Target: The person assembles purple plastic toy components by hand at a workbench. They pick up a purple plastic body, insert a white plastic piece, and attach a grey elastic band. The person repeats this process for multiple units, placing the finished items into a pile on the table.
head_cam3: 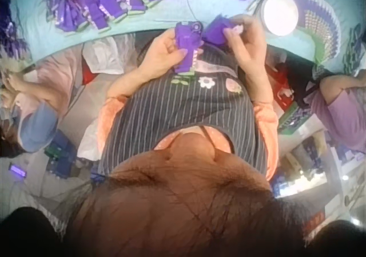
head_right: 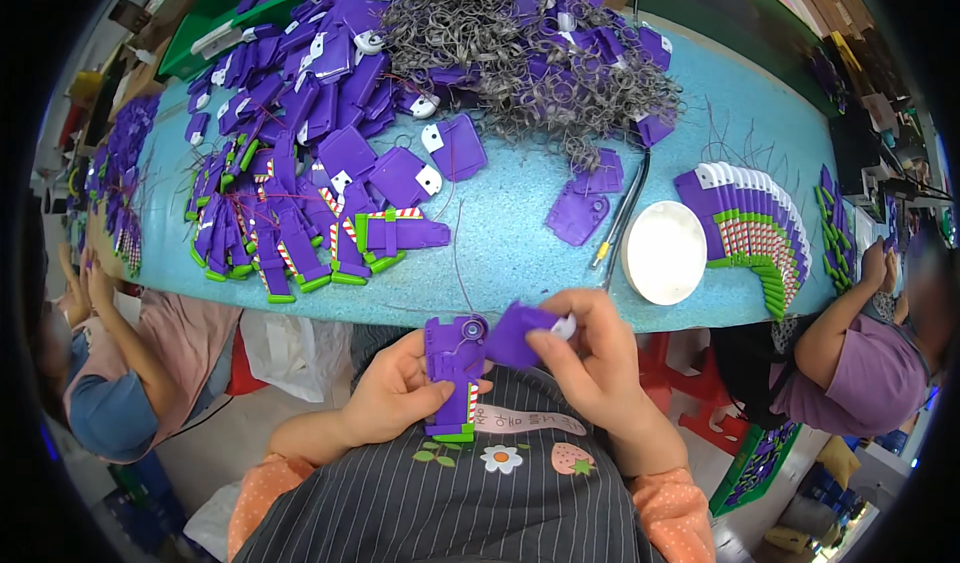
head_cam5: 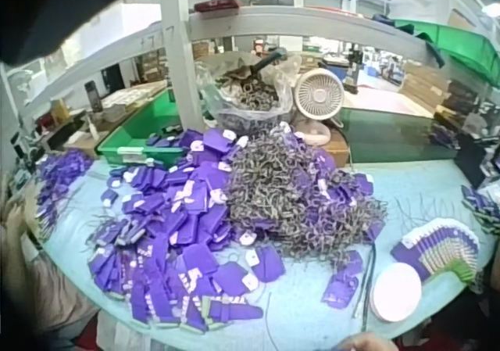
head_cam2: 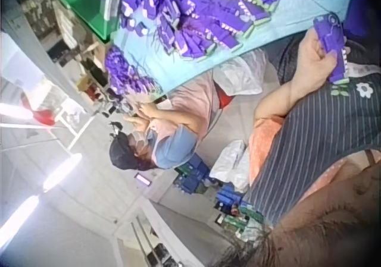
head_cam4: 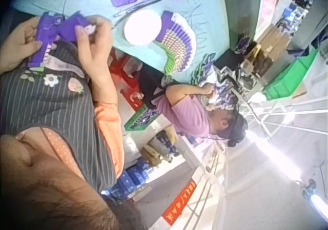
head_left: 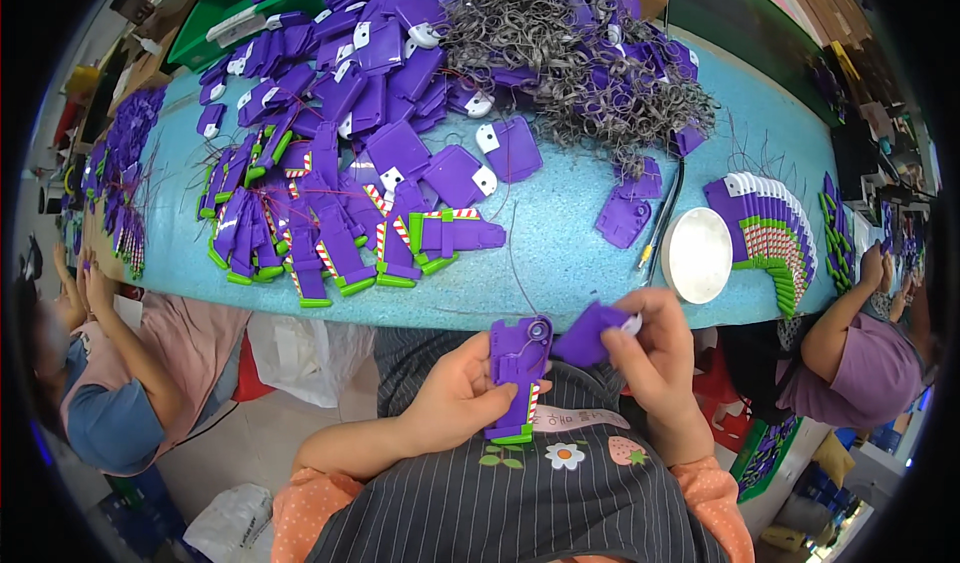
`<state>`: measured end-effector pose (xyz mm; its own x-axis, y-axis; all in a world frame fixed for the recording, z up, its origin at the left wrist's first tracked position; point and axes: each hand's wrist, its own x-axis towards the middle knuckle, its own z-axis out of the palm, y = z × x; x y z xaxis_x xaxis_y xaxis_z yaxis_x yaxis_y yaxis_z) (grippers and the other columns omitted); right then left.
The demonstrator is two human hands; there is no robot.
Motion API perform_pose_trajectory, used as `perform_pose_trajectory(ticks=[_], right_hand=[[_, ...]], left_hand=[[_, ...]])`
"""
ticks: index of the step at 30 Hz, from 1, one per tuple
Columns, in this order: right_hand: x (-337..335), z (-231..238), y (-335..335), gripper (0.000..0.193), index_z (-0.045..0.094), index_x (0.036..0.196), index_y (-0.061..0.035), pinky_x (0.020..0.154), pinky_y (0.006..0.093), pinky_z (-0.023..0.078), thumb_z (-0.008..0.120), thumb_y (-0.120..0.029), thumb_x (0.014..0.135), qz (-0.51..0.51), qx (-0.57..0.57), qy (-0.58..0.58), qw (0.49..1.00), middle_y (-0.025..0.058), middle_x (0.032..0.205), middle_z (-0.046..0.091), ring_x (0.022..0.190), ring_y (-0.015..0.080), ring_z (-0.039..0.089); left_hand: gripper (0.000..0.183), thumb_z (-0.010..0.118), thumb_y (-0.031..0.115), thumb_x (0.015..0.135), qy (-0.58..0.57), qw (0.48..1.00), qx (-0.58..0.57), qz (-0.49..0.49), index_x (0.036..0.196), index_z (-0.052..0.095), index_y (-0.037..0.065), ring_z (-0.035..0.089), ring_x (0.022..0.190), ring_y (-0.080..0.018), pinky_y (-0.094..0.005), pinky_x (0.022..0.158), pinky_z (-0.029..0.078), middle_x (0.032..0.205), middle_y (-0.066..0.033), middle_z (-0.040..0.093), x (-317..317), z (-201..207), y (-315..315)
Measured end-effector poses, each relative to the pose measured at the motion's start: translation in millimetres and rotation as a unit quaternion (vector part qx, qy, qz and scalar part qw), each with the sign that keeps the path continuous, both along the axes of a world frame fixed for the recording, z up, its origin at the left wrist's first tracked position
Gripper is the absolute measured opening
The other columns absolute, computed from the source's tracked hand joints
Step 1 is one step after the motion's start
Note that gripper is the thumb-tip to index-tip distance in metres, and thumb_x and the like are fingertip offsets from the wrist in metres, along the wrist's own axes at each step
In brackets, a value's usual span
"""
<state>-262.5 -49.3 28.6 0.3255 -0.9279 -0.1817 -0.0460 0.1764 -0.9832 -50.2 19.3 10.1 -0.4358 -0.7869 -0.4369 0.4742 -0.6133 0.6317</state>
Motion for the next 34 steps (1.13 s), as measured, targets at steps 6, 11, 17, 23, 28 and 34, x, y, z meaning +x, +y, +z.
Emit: perform_pose_trajectory(ticks=[6,11,17,23,28,34], right_hand=[[9.5,-6.1,-2.2,0.025,0.056,0.106,0.0044,0.057,0.0183,0.045,0.060,0.005,0.082,0.126,0.059,-0.059,0.989,0.0125,0.114,0.049,0.071,0.0073,0.056],[18.9,-9.7,-0.7,0.025,0.057,0.107,0.0041,0.053,0.0179,0.046,0.061,0.003,0.082,0.122,0.087,-0.046,0.988,0.0126,0.111,0.051,0.070,0.0074,0.057],[22.5,-10.2,3.5,0.027,0.054,0.107,0.0057,0.054,0.0206,0.051,0.062,0.002,0.082,0.112,0.018,0.004,0.993,0.0133,0.108,0.051,0.070,0.0087,0.060],[31.0,-2.6,13.2,0.029,0.050,0.108,0.0012,0.056,0.0222,0.050,0.063,0.001,0.082,-0.066,0.104,-0.105,0.987,0.0091,0.100,0.052,0.068,0.0072,0.055],[15.9,-17.9,8.7,0.025,0.050,0.101,-0.0056,0.069,0.0248,0.045,0.066,-0.006,0.081,0.039,0.282,-0.291,0.913,0.0038,0.092,0.053,0.080,0.0098,0.053],[15.1,-12.1,8.2,0.040,0.047,0.113,-0.0073,0.078,0.0268,0.043,0.069,-0.014,0.080,0.063,0.354,-0.285,0.889,0.0044,0.095,0.055,0.094,0.0145,0.052]], left_hand=[[0.051,0.043,-0.010,0.085,-0.020,0.998,-0.035,-0.050,0.133,0.030,-0.001,0.053,0.113,-0.0203,-0.0330,0.093,0.046,0.122,-0.0130,0.051,-10.7,5.7,-6.3],[0.049,0.043,-0.011,0.084,-0.044,0.997,-0.035,-0.057,0.131,0.031,-0.001,0.054,0.112,-0.0197,-0.0311,0.090,0.048,0.119,-0.0114,0.051,-10.6,3.2,-3.7],[0.040,0.047,-0.002,0.089,-0.085,0.992,-0.071,-0.067,0.128,0.035,-0.001,0.057,0.106,-0.0169,-0.0275,0.084,0.049,0.112,-0.0089,0.055,-8.7,5.4,-7.1],[0.026,0.044,0.017,0.096,-0.219,0.953,-0.209,-0.025,0.113,0.047,-0.002,0.063,0.071,-0.0122,-0.0266,0.062,0.050,0.083,-0.0090,0.065,-9.9,15.6,-18.4],[0.024,0.045,0.013,0.095,-0.242,0.923,-0.296,-0.030,0.112,0.046,-0.004,0.064,0.072,-0.0143,-0.0268,0.064,0.050,0.086,-0.0126,0.066,-9.7,6.7,-12.3],[0.029,0.049,0.014,0.093,-0.300,0.887,-0.352,-0.008,0.115,0.043,-0.005,0.065,0.076,-0.0168,-0.0263,0.067,0.050,0.092,-0.0135,0.067,-12.4,10.1,-8.3]])
